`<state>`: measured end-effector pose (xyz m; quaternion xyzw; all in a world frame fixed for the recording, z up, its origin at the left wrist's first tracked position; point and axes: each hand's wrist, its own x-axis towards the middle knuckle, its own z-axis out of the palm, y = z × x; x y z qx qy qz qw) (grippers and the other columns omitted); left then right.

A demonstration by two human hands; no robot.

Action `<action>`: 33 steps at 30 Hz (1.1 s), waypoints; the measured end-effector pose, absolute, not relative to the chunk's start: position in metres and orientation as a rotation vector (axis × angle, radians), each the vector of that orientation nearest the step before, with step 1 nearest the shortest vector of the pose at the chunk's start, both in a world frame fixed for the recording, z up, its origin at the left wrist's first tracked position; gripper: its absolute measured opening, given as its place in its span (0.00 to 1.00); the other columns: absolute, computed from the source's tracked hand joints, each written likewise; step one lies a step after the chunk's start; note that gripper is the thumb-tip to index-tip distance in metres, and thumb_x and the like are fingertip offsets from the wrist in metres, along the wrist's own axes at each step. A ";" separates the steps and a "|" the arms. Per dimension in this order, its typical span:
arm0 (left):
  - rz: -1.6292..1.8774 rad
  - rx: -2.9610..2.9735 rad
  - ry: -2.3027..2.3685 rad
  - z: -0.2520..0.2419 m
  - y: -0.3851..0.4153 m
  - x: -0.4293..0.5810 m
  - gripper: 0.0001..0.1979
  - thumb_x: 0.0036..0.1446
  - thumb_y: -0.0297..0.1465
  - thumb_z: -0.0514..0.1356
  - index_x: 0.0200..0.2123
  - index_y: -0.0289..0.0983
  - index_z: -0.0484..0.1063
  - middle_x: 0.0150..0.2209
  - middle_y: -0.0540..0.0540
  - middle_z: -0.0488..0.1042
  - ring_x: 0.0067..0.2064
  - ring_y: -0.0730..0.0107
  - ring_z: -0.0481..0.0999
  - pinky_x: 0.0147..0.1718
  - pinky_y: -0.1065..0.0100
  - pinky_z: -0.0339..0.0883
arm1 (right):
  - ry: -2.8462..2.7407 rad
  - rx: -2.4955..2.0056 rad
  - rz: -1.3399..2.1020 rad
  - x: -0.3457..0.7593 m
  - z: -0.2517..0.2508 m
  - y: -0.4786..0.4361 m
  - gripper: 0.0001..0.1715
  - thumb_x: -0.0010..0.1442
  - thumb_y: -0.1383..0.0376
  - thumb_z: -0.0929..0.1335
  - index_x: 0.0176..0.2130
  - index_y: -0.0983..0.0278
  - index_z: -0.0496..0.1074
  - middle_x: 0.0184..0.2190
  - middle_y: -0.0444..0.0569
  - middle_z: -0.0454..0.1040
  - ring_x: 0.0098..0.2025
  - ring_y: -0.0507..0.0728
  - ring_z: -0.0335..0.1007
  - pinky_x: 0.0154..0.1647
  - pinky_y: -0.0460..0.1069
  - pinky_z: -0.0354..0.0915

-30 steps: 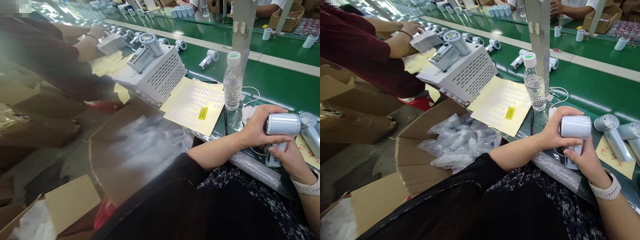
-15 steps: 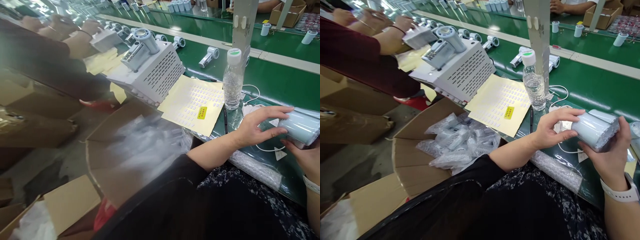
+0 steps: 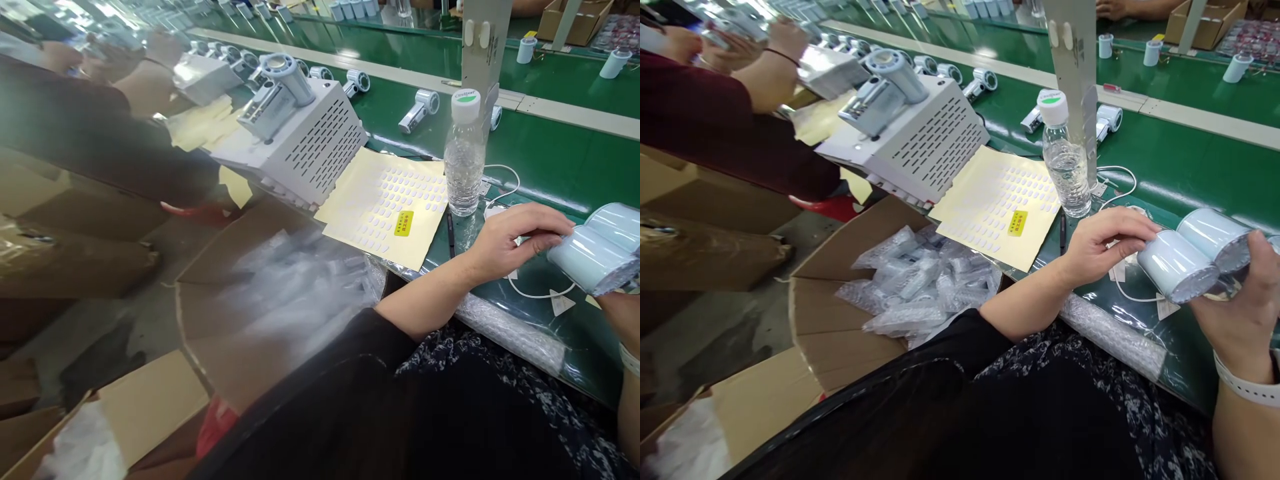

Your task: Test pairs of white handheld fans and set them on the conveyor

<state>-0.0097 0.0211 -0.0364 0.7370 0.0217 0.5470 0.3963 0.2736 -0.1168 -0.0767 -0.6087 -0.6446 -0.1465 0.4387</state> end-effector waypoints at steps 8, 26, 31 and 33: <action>1.126 1.978 0.211 -0.032 0.026 -0.025 0.20 0.78 0.52 0.66 0.48 0.41 0.84 0.50 0.43 0.88 0.55 0.60 0.87 0.58 0.53 0.82 | -1.766 -1.428 -0.452 0.253 -0.051 -0.120 0.59 0.63 0.54 0.82 0.83 0.50 0.61 0.65 0.63 0.74 0.60 0.76 0.76 0.58 0.73 0.80; 1.090 1.962 0.181 -0.038 0.030 -0.023 0.27 0.79 0.62 0.58 0.45 0.43 0.72 0.63 0.38 0.77 0.63 0.55 0.79 0.69 0.48 0.74 | -1.673 -1.533 -0.345 0.253 -0.063 -0.120 0.64 0.55 0.44 0.85 0.79 0.52 0.63 0.66 0.63 0.77 0.63 0.77 0.79 0.64 0.74 0.78; 1.087 1.722 0.204 -0.041 0.030 -0.019 0.29 0.76 0.62 0.62 0.41 0.42 0.68 0.62 0.39 0.77 0.60 0.58 0.81 0.67 0.50 0.76 | -1.695 -1.503 -0.424 0.248 -0.063 -0.121 0.71 0.50 0.41 0.87 0.80 0.51 0.61 0.62 0.60 0.78 0.54 0.73 0.81 0.56 0.71 0.81; 1.097 1.563 0.212 -0.044 0.031 -0.016 0.29 0.75 0.61 0.65 0.41 0.41 0.66 0.59 0.41 0.76 0.55 0.64 0.81 0.63 0.54 0.77 | -1.730 -1.457 -0.478 0.245 -0.059 -0.120 0.72 0.50 0.42 0.87 0.81 0.51 0.62 0.59 0.59 0.80 0.50 0.71 0.82 0.52 0.68 0.82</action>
